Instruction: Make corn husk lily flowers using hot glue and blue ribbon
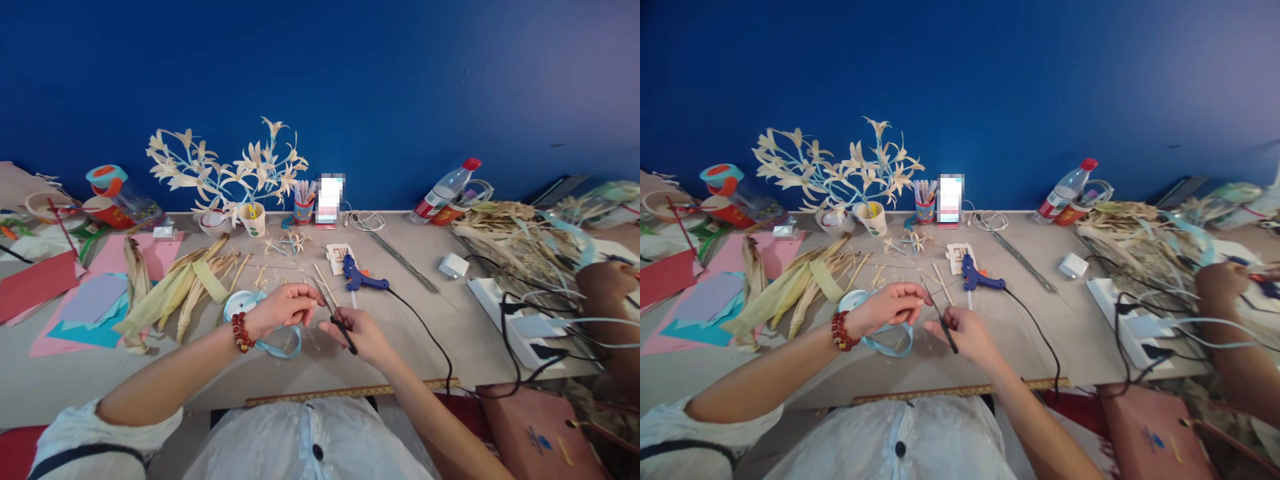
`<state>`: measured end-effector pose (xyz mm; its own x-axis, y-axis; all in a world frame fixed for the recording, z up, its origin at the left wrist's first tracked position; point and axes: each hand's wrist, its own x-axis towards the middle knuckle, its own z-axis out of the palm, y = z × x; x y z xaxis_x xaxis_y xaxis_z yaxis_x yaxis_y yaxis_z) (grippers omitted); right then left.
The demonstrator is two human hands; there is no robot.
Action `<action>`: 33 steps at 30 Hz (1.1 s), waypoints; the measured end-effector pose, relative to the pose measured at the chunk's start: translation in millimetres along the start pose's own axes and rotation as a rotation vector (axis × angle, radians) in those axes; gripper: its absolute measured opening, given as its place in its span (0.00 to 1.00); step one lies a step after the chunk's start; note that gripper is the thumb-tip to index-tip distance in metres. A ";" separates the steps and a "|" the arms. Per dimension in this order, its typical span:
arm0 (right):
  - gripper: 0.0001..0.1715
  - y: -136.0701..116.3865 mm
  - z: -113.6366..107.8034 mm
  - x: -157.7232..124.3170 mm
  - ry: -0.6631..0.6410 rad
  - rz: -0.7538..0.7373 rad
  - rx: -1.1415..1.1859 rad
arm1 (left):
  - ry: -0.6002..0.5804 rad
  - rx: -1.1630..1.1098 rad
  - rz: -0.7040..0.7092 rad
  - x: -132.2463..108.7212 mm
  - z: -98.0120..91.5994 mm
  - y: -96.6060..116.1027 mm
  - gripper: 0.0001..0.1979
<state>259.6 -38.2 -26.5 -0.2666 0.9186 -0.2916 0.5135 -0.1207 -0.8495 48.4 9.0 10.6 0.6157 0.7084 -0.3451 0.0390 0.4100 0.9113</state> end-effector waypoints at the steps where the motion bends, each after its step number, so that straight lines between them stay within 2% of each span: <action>1: 0.29 0.0 0.2 0.0 0.014 0.000 -0.022 | -0.001 0.003 0.000 0.0 -0.2 -0.5 0.09; 10: 0.29 0.4 6.0 -1.1 0.044 0.003 -0.091 | 0.039 0.025 -0.024 -2.6 1.0 -4.1 0.11; 20: 0.29 0.6 14.2 -2.4 -0.021 0.025 -0.065 | 0.063 0.078 -0.038 -9.2 1.1 -4.6 0.10; 29: 0.29 4.0 19.3 -5.4 0.015 0.020 -0.091 | 0.072 -0.045 -0.121 -12.5 1.9 -11.1 0.12; 31: 0.29 3.5 19.2 -5.5 0.013 0.014 -0.078 | 0.076 -0.097 -0.101 -12.0 0.9 -12.5 0.11; 33: 0.29 2.8 19.2 -5.6 0.000 0.001 -0.048 | 0.060 -0.165 -0.050 -10.9 -1.0 -13.2 0.18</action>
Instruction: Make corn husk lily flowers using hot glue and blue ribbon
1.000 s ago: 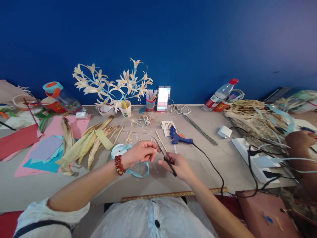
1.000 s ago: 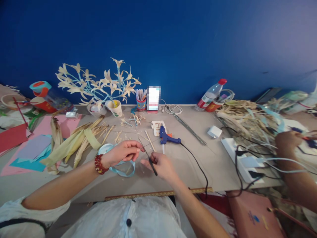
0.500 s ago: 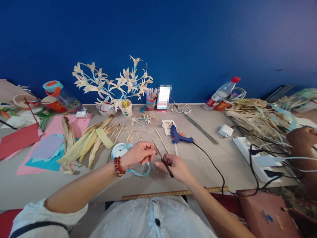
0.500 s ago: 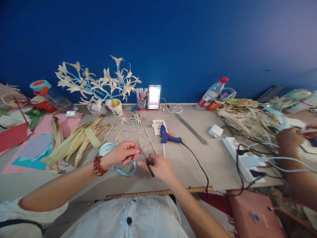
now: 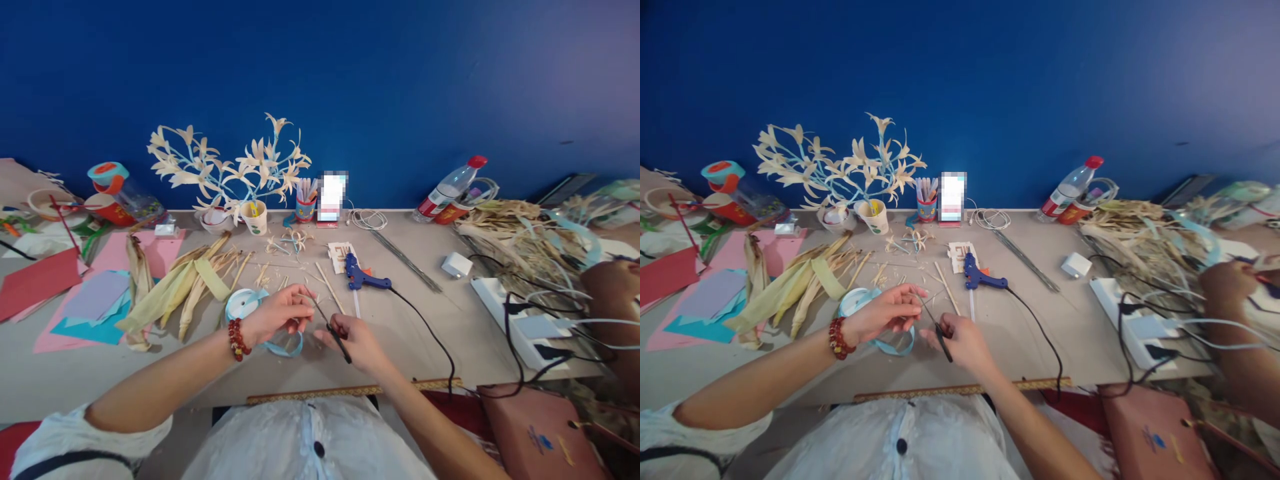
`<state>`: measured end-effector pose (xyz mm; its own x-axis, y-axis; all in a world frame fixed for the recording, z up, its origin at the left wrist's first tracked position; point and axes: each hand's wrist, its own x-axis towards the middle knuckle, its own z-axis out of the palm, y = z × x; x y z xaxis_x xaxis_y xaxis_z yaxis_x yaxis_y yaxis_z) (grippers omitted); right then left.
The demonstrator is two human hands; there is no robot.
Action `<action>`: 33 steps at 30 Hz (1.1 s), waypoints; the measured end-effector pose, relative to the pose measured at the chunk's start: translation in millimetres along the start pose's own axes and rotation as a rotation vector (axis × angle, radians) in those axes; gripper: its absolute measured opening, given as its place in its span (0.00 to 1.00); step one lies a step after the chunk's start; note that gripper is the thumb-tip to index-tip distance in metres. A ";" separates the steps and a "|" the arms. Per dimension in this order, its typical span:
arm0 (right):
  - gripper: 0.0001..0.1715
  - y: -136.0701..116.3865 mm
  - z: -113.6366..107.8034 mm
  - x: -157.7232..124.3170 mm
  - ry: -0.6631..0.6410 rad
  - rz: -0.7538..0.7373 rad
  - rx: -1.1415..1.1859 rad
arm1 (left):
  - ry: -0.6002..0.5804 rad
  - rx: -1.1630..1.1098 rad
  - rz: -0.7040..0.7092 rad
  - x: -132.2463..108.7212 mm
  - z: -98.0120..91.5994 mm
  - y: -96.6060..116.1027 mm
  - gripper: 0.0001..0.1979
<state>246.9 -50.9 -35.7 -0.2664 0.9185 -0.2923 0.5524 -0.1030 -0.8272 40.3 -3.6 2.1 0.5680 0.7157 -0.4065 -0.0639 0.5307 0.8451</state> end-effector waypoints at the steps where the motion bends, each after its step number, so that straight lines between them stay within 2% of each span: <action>1: 0.29 -0.2 0.2 -0.1 -0.012 -0.007 0.017 | -0.022 -0.035 0.020 0.7 -1.1 0.1 0.24; 3: 0.30 -0.2 0.8 -0.6 -0.032 -0.019 0.046 | -0.079 -0.095 0.034 2.0 -2.9 0.4 0.31; 6: 0.30 1.0 1.7 -1.6 -0.039 -0.035 0.065 | -0.128 -0.145 0.032 2.9 -3.1 -0.1 0.31; 12: 0.29 4.2 0.5 -1.6 -0.011 -0.020 0.037 | -0.060 -0.017 -0.055 1.0 2.7 -5.8 0.13; 18: 0.29 2.1 -0.9 -1.7 -0.019 0.019 -0.020 | 0.042 0.110 -0.025 0.1 6.1 -6.7 0.11; 27: 0.28 1.8 0.7 3.9 -0.076 0.044 -0.095 | 0.052 0.140 -0.081 -0.2 8.4 -3.2 0.10; 33: 0.30 -0.9 3.3 14.2 -0.089 0.121 -0.125 | 0.056 0.110 -0.118 11.5 2.4 0.4 0.09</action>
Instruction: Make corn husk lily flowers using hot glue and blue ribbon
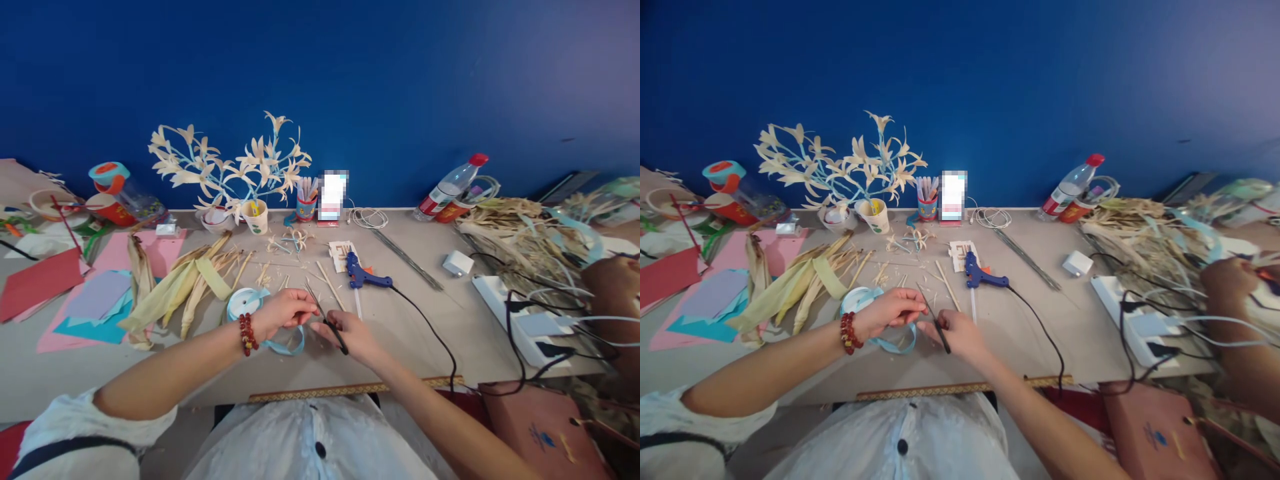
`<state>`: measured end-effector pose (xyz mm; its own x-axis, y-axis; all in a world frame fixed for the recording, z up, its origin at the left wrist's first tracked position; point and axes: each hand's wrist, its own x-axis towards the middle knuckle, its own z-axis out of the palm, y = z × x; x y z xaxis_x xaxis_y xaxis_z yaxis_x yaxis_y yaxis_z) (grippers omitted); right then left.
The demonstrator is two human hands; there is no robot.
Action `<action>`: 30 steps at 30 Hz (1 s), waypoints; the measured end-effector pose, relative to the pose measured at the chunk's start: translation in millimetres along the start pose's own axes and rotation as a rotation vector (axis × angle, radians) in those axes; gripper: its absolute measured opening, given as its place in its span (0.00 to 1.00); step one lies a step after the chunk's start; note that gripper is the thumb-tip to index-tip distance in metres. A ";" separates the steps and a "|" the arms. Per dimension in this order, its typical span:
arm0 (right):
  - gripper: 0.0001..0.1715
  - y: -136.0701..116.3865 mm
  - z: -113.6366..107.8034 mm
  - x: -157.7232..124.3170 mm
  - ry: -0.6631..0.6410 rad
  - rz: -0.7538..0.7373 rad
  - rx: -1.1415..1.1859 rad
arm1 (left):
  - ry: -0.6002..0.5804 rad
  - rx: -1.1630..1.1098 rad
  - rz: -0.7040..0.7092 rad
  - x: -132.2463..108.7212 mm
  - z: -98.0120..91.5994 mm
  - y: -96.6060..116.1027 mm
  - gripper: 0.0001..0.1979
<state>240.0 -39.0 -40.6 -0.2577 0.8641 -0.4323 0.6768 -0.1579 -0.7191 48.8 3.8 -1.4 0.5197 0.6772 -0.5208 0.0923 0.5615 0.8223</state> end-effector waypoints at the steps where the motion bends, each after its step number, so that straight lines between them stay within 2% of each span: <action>1: 0.30 -0.6 0.3 1.7 -0.007 0.016 -0.003 | 0.001 -0.002 -0.007 2.3 -1.3 0.0 0.09; 15: 0.18 -1.1 3.4 13.8 -0.085 0.191 0.002 | 0.014 -0.023 -0.109 19.7 -10.9 -17.0 0.06; 25: 0.30 -14.9 -8.0 9.8 -0.219 0.198 0.042 | -0.011 -0.016 -0.139 16.8 -14.6 -20.2 0.06; 30: 0.29 -13.8 -7.8 12.4 -0.188 0.225 0.066 | -0.009 -0.018 -0.147 21.5 -13.2 -15.4 0.06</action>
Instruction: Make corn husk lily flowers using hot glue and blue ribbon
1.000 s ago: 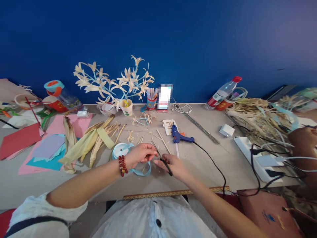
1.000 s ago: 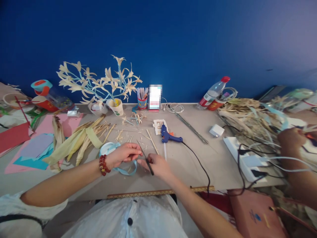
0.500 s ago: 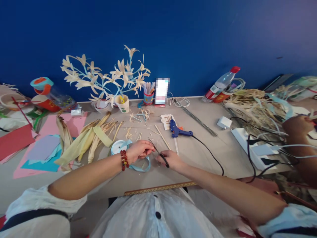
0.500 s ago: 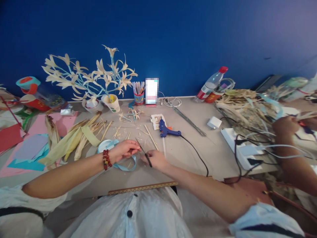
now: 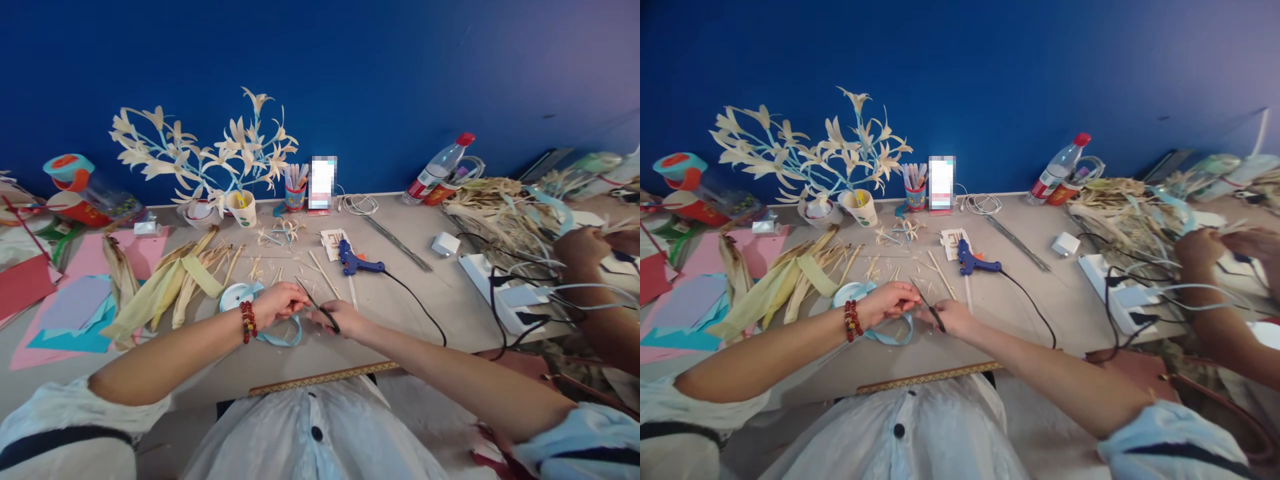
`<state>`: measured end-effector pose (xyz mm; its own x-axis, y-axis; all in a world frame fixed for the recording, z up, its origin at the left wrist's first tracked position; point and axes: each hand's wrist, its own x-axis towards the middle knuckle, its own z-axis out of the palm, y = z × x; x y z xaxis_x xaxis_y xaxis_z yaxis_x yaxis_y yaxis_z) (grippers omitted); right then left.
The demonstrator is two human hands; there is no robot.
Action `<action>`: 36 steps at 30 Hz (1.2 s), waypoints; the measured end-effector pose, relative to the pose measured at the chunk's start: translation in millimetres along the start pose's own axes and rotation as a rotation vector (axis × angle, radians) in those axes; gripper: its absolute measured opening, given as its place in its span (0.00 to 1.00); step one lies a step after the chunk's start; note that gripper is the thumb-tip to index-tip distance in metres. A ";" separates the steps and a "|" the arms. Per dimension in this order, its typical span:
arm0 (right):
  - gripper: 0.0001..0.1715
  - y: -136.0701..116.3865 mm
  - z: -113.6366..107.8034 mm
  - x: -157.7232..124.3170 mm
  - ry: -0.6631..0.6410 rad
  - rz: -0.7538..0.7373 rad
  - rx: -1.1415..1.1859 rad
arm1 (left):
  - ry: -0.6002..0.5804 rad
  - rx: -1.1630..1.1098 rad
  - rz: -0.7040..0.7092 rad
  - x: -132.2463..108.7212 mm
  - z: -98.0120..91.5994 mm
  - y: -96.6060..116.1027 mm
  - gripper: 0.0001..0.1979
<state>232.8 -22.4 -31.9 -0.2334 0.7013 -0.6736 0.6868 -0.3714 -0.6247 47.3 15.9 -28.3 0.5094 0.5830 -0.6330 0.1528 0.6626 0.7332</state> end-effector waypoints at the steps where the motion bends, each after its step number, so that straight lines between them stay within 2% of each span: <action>1: 0.28 0.6 0.3 1.3 0.010 0.006 0.003 | 0.001 -0.001 -0.002 1.2 -0.4 0.5 0.06; 11: 0.23 5.4 4.5 8.4 0.038 0.037 0.034 | 0.035 -0.007 0.025 5.6 -3.7 -1.8 0.04; 16: 0.28 1.4 2.2 3.9 -0.052 0.030 0.114 | 0.038 0.014 0.059 1.9 -3.3 -0.2 0.06; 21: 0.31 -4.8 -3.1 -7.8 -0.130 0.030 0.262 | 0.036 0.034 0.109 -14.6 -4.2 9.0 0.08; 24: 0.29 -1.5 -9.2 -19.7 -0.120 -0.079 0.402 | 0.049 -0.045 0.208 -32.0 -4.2 24.9 0.09; 26: 0.28 5.4 -15.4 -27.6 -0.030 -0.175 0.410 | 0.042 -0.130 0.304 -43.5 -3.2 38.1 0.09; 27: 0.27 10.3 -19.3 -31.4 0.055 -0.212 0.355 | 0.045 -0.177 0.352 -48.4 -2.4 44.7 0.08; 30: 0.27 30.8 -33.0 -43.9 0.401 -0.213 0.019 | 0.077 -0.308 0.509 -56.9 1.3 60.5 0.07; 33: 0.27 57.0 -44.7 -59.2 0.665 -0.032 -0.321 | 0.091 -0.402 0.609 -55.0 6.0 66.6 0.07; 36: 0.23 81.0 -49.5 -73.2 0.701 0.199 -0.463 | 0.080 -0.458 0.622 -46.5 11.5 64.4 0.07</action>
<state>339.7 -73.8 -13.6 0.2954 0.9197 -0.2587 0.9167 -0.3491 -0.1945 43.2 26.1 51.2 0.3214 0.9321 -0.1669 -0.5157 0.3202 0.7947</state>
